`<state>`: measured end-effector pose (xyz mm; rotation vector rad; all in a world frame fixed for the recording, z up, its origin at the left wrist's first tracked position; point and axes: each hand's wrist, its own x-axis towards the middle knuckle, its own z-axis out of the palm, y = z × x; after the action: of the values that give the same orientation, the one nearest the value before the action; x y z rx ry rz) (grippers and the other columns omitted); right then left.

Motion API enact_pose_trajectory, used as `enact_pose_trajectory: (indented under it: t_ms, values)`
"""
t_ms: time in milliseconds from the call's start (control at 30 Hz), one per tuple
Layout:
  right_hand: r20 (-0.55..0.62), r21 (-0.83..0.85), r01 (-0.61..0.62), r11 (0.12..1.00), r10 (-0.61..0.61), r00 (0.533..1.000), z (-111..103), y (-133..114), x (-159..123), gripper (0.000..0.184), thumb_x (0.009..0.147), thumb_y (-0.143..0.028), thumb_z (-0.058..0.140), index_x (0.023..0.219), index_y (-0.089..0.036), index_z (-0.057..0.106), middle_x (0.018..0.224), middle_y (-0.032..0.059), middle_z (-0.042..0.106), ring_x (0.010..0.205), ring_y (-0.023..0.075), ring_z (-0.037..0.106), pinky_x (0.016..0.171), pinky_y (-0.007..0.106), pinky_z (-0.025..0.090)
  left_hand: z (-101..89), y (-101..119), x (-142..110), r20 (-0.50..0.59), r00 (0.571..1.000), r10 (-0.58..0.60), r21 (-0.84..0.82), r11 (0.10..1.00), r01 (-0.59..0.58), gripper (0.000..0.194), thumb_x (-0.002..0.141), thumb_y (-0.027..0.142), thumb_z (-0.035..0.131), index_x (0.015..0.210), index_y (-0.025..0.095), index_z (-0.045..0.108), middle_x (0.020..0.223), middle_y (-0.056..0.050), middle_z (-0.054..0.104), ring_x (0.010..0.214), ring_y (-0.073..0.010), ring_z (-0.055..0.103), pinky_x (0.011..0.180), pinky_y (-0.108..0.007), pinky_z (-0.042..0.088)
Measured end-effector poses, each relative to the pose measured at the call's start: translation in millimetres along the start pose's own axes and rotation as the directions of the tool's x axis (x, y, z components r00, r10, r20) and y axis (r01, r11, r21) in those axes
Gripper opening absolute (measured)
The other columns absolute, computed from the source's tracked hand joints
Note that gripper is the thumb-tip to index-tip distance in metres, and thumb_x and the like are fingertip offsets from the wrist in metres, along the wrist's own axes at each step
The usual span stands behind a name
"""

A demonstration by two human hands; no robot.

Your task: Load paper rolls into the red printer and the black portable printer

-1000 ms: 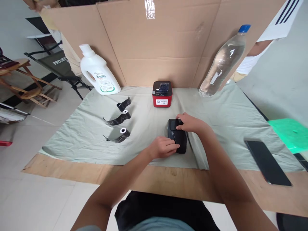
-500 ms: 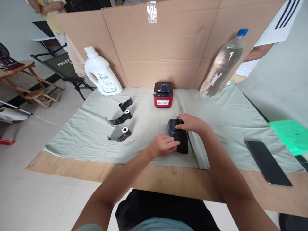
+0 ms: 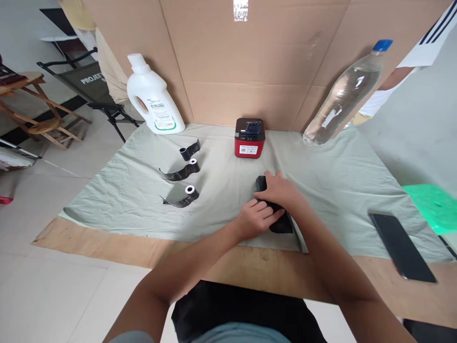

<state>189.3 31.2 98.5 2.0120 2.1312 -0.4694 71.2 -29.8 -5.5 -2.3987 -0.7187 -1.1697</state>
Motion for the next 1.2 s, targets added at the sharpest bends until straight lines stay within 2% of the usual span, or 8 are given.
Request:
enact_pose_trajectory:
  t_ms: [200, 333, 533, 800, 933, 1033, 1100, 1200]
  values:
    - [-0.174, 0.09, 0.013, 0.996, 0.003, 0.985, -2, 11, 16, 0.087, 0.07, -0.049, 0.076, 0.139, -0.015, 0.036, 0.129, 0.0208, 0.047, 0.109, 0.0404, 0.062, 0.083, 0.042, 0.05, -5.0, 6, 1, 0.316, 0.949, -0.013, -0.112, 0.992, 0.051, 0.046, 0.103, 0.032, 0.052, 0.149, 0.027, 0.051, 0.096, -0.005, 0.07, 0.083, -0.017, 0.058, 0.072, -0.032, 0.04]
    - [-0.325, 0.257, -0.027, 0.966, 0.113, 0.939, -30, 34, 59, 0.081, 0.075, -0.051, 0.074, 0.141, -0.015, 0.043, 0.131, 0.0238, 0.047, 0.114, 0.0413, 0.059, 0.092, 0.048, 0.049, -6.9, 13, 2, 0.593, 0.802, -0.07, -0.178, 0.96, 0.216, 0.064, 0.101, 0.062, 0.043, 0.156, 0.029, 0.04, 0.159, -0.01, 0.044, 0.143, -0.0318, 0.042, 0.112, -0.049, 0.037]
    - [-0.436, 0.222, -0.077, 0.972, 0.17, 0.884, -54, 56, 154, 0.082, 0.077, -0.051, 0.074, 0.148, -0.017, 0.049, 0.138, 0.0293, 0.049, 0.125, 0.0486, 0.051, 0.098, 0.063, 0.043, -10.8, 15, 6, 0.795, 0.602, -0.078, -0.225, 0.884, 0.411, 0.068, 0.104, 0.063, 0.027, 0.161, 0.027, 0.03, 0.172, -0.006, 0.019, 0.159, -0.0316, 0.015, 0.127, -0.059, 0.013]
    - [-0.371, 0.189, -0.12, 0.975, 0.184, 0.91, -52, 73, 199, 0.08, 0.084, -0.054, 0.069, 0.152, -0.018, 0.047, 0.145, 0.0294, 0.049, 0.13, 0.047, 0.051, 0.103, 0.065, 0.038, -15.3, 16, 3, 0.728, 0.677, -0.103, -0.295, 0.845, 0.447, 0.066, 0.103, 0.062, 0.037, 0.159, 0.029, 0.033, 0.169, -0.006, 0.027, 0.158, -0.0307, 0.022, 0.127, -0.06, 0.023]
    - [-0.54, 0.054, 0.09, 0.995, -0.047, 0.841, -37, 61, 178, 0.089, 0.082, -0.05, 0.072, 0.155, -0.01, 0.039, 0.16, 0.0313, 0.032, 0.148, 0.0512, 0.026, 0.116, 0.07, 0.017, -3.4, -34, 0, 0.365, 0.788, -0.496, -0.389, 0.687, 0.613, 0.069, 0.095, 0.045, 0.064, 0.157, 0.03, 0.039, 0.162, -0.012, 0.04, 0.151, -0.0304, 0.039, 0.12, -0.052, 0.045]
    - [-0.528, 0.183, 0.402, 0.897, -0.255, 0.81, -11, 40, 167, 0.097, 0.081, -0.042, 0.071, 0.16, -0.009, 0.025, 0.163, 0.0263, 0.033, 0.154, 0.0384, 0.025, 0.123, 0.057, 0.021, 14.9, -108, 12, 0.111, 0.519, -0.847, -0.515, 0.398, 0.759, 0.06, 0.095, 0.036, 0.063, 0.151, 0.026, 0.044, 0.152, -0.014, 0.052, 0.144, -0.0317, 0.049, 0.115, -0.057, 0.049]
    - [-0.561, 0.405, 0.523, 0.75, -0.248, 0.79, 7, 24, 167, 0.103, 0.085, -0.043, 0.066, 0.163, -0.01, 0.008, 0.164, 0.0235, 0.033, 0.151, 0.0286, 0.035, 0.121, 0.045, 0.033, 30.4, -154, 23, 0.193, 0.326, -0.926, -0.604, 0.15, 0.783, 0.062, 0.092, 0.036, 0.069, 0.148, 0.021, 0.046, 0.152, -0.016, 0.052, 0.143, -0.0326, 0.049, 0.114, -0.052, 0.05]
    - [-0.593, 0.599, 0.528, 0.602, -0.11, 0.797, 24, 5, 175, 0.11, 0.086, -0.045, 0.064, 0.163, -0.011, -0.007, 0.164, 0.0223, 0.033, 0.149, 0.023, 0.04, 0.118, 0.039, 0.039, 52.0, -194, 39, 0.327, 0.321, -0.889, -0.664, 0.026, 0.748, 0.066, 0.086, 0.032, 0.075, 0.147, 0.02, 0.05, 0.152, -0.012, 0.054, 0.145, -0.0305, 0.047, 0.12, -0.045, 0.044]
